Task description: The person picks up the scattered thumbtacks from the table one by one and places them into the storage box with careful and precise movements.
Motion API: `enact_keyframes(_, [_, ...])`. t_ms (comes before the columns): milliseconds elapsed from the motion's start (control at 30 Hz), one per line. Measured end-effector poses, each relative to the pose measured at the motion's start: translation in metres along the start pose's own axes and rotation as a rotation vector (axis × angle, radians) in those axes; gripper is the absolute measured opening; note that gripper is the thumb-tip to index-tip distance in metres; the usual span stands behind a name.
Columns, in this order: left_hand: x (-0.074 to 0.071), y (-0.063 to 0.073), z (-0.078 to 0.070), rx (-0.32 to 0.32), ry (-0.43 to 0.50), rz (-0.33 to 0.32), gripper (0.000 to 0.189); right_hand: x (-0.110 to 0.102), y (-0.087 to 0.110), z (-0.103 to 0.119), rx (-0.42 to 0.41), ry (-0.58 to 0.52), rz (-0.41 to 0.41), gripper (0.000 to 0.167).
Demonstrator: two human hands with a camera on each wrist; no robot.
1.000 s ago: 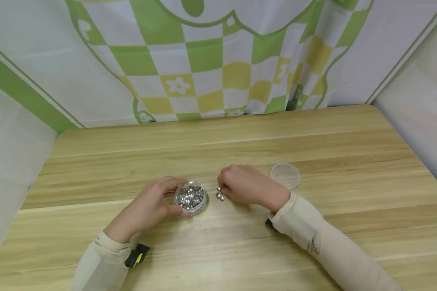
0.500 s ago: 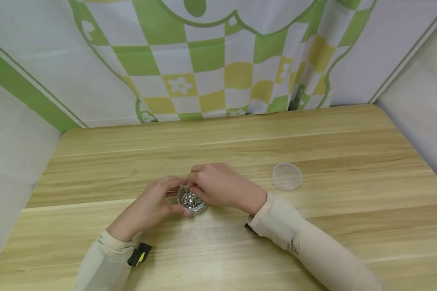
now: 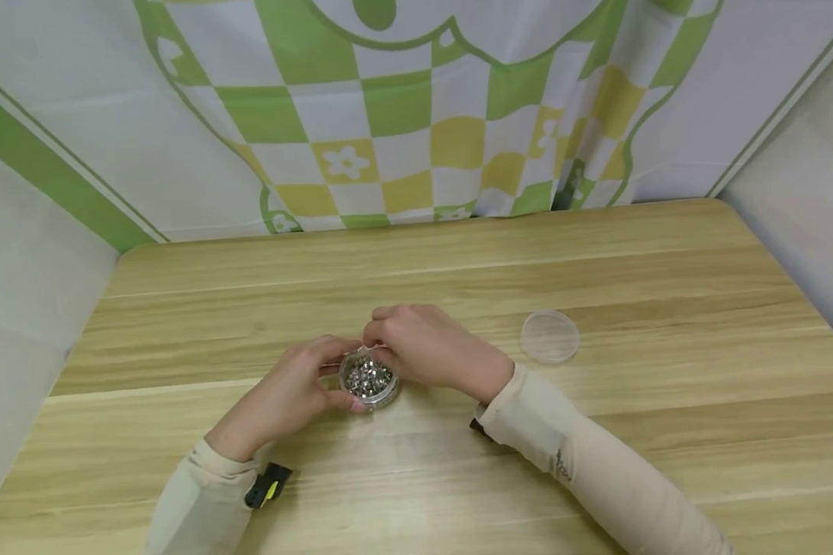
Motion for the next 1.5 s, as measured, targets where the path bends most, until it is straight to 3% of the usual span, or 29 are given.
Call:
enact_keyframes(367, [0.001,0.000,-0.001,-0.002,-0.014,-0.017,0.070,-0.002,0.031,-0.039,0.094,-0.016,0.000,0.013])
enact_keyframes(667, [0.000,0.002,0.000,-0.012,-0.003,-0.016,0.070,0.015,0.031,-0.043,0.098,-0.022,0.090,0.018])
enact_keyframes(900, [-0.001,0.002,0.001,-0.016,-0.001,-0.017,0.071,0.020,0.031,-0.043,0.102,-0.007,0.099,0.022])
enact_keyframes(1100, [-0.002,0.003,0.002,-0.024,-0.001,-0.011,0.071,0.009,0.027,-0.035,0.085,-0.006,0.037,0.020])
enact_keyframes(1267, [-0.002,0.002,0.003,-0.030,0.008,-0.003,0.070,-0.001,0.014,-0.015,0.044,-0.009,-0.020,0.010])
enact_keyframes(1500, [-0.001,0.000,0.004,-0.020,0.016,0.006,0.068,0.000,-0.005,0.010,-0.029,-0.002,-0.069,0.012])
Point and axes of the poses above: each hand's wrist, its own y-axis away from the middle knuckle, its own x-axis out of the palm, z = x × y, the point moved 8 cm from there along -y, towards the middle knuckle, and after that the axes turned 1 degree about -z, right-handed, at the moved point
